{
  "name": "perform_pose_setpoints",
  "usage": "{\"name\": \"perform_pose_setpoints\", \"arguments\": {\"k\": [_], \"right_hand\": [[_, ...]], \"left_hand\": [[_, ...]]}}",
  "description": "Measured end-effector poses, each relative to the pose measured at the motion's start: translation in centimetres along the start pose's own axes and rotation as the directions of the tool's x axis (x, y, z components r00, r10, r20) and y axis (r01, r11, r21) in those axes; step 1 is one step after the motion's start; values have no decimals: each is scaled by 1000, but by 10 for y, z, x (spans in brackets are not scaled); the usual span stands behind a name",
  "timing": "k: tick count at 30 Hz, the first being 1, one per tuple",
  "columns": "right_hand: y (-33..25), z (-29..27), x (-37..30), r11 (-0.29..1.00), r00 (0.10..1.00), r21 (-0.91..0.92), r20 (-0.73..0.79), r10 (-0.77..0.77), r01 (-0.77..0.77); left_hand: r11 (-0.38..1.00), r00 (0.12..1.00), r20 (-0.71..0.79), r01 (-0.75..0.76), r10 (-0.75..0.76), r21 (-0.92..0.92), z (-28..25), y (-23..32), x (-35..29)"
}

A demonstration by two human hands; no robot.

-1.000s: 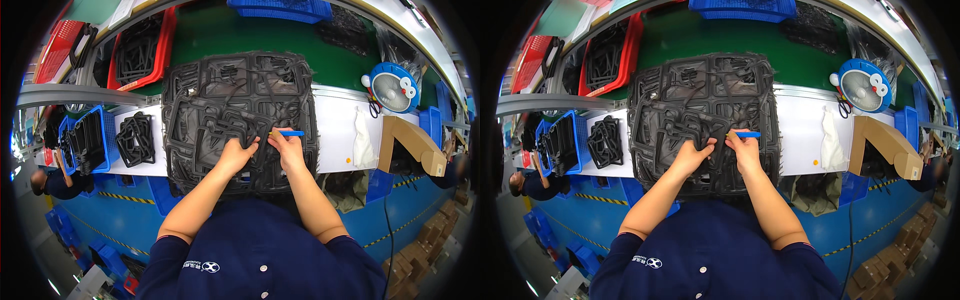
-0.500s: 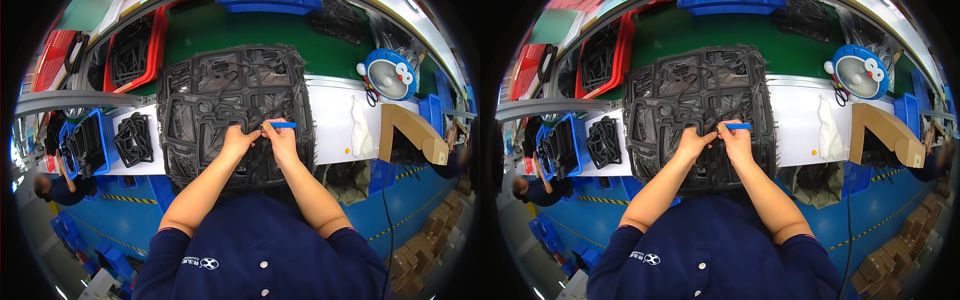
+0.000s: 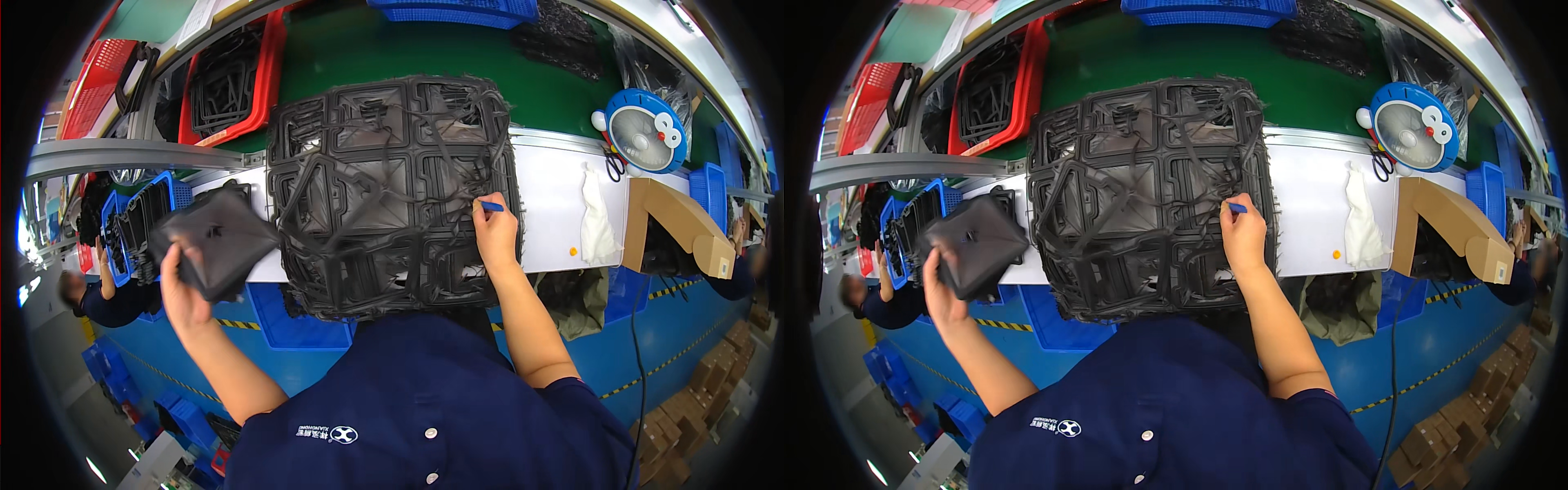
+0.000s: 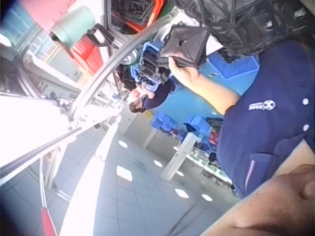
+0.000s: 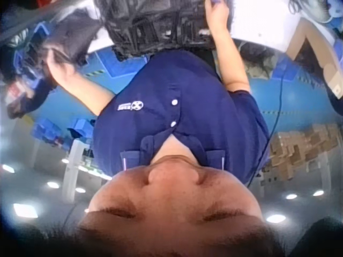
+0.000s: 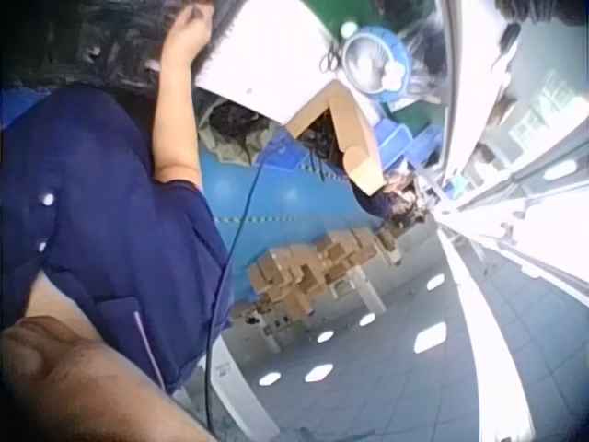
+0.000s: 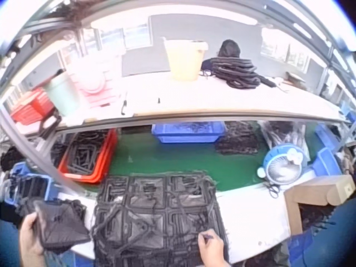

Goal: The person cleans the edges of black plastic industrial molds with a blue-handled utility pick.

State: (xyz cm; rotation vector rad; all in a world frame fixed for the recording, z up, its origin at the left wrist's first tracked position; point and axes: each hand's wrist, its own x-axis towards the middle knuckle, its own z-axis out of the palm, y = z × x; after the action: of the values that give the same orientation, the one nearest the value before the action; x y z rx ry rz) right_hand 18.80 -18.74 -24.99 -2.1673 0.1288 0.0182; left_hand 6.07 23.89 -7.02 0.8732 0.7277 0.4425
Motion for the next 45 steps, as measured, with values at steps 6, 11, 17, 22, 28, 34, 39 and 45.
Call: {"name": "perform_pose_setpoints", "arguments": {"k": [6, 11, 17, 22, 28, 34, 39, 45], "right_hand": [[-48, 12, -15, 926, 929, 78, -62, -365, 369], [-51, 98, -35, 533, 850, 692, 516, 106, -486], [-72, 133, -28, 373, 794, 701, 533, 293, -608], [-77, 130, -25, 430, 860, 749, 484, 164, -504], [-89, 122, -17, 462, 889, 775, 453, 71, -431], [-88, 121, -11, 469, 881, 772, 473, 28, -429], [-87, 126, -9, 466, 897, 789, 442, 20, -400], [-87, 131, -10, 443, 912, 814, 409, 21, -375]], "left_hand": [[654, 896, 40, -352, 442, 670, 21, -3, -10], [116, 971, 233, -225, -56, 967, 56, -134, 17], [68, 915, 399, -403, 58, 913, 67, -217, 32], [229, 963, 243, -212, -119, 950, 75, -212, 40], [735, 846, 359, 55, -393, 675, 82, -195, 43], [771, 898, 317, 37, -305, 636, 86, -197, 48], [793, 911, 295, 55, -289, 607, 86, -200, 50], [833, 931, 270, 61, -246, 550, 82, -208, 49]]}}
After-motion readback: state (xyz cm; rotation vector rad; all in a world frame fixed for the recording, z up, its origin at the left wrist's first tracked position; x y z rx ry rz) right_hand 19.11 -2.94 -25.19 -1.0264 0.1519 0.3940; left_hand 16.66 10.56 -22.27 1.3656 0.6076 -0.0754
